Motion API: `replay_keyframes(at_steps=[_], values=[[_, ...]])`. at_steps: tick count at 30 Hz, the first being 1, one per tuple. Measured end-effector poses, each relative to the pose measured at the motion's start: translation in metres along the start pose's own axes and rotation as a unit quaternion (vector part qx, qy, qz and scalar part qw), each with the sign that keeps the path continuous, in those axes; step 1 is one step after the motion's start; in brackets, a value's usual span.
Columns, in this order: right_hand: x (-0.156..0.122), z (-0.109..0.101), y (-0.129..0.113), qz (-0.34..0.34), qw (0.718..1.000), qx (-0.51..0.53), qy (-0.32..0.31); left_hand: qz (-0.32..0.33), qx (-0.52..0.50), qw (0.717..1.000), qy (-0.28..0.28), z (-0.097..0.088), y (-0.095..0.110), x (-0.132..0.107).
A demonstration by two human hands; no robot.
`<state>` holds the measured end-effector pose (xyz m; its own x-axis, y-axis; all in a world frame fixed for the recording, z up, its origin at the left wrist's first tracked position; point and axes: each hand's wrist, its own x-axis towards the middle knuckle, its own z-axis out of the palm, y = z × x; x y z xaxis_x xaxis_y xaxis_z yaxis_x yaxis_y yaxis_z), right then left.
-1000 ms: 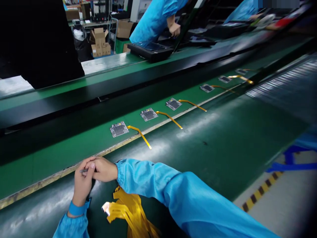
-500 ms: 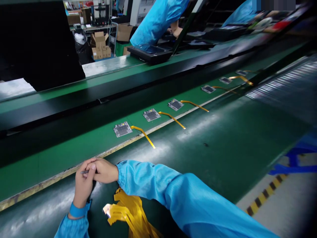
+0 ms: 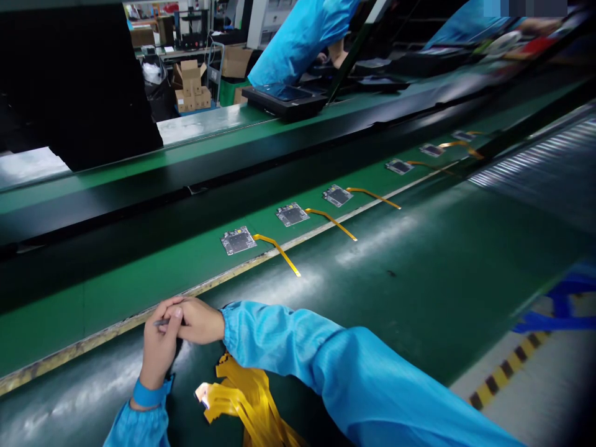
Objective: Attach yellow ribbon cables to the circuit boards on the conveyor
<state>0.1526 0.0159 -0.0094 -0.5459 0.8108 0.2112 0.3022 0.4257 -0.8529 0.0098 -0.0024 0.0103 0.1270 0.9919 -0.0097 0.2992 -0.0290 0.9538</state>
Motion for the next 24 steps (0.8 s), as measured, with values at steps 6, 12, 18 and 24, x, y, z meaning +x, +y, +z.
replay_keyframes(at_steps=[6, 12, 18, 24], values=[[-0.0001, -0.0023, -0.0021, -0.003, 1.000, 0.003, 0.001, -0.007, -0.005, 1.000, 0.000, -0.0006, 0.0013, -0.0009], [-0.0003, -0.0019, -0.0019, 0.000, 1.000, 0.011, 0.004, -0.011, -0.007, 1.000, -0.003, -0.0001, 0.0010, -0.0013], [-0.0003, 0.0014, 0.0021, -0.010, 1.000, 0.007, 0.006, -0.009, -0.009, 1.000, 0.000, 0.0005, 0.0001, -0.0019], [-0.0025, -0.0009, 0.0006, -0.001, 1.000, 0.017, 0.006, -0.009, -0.026, 1.000, 0.003, 0.0026, 0.0000, -0.0028]])
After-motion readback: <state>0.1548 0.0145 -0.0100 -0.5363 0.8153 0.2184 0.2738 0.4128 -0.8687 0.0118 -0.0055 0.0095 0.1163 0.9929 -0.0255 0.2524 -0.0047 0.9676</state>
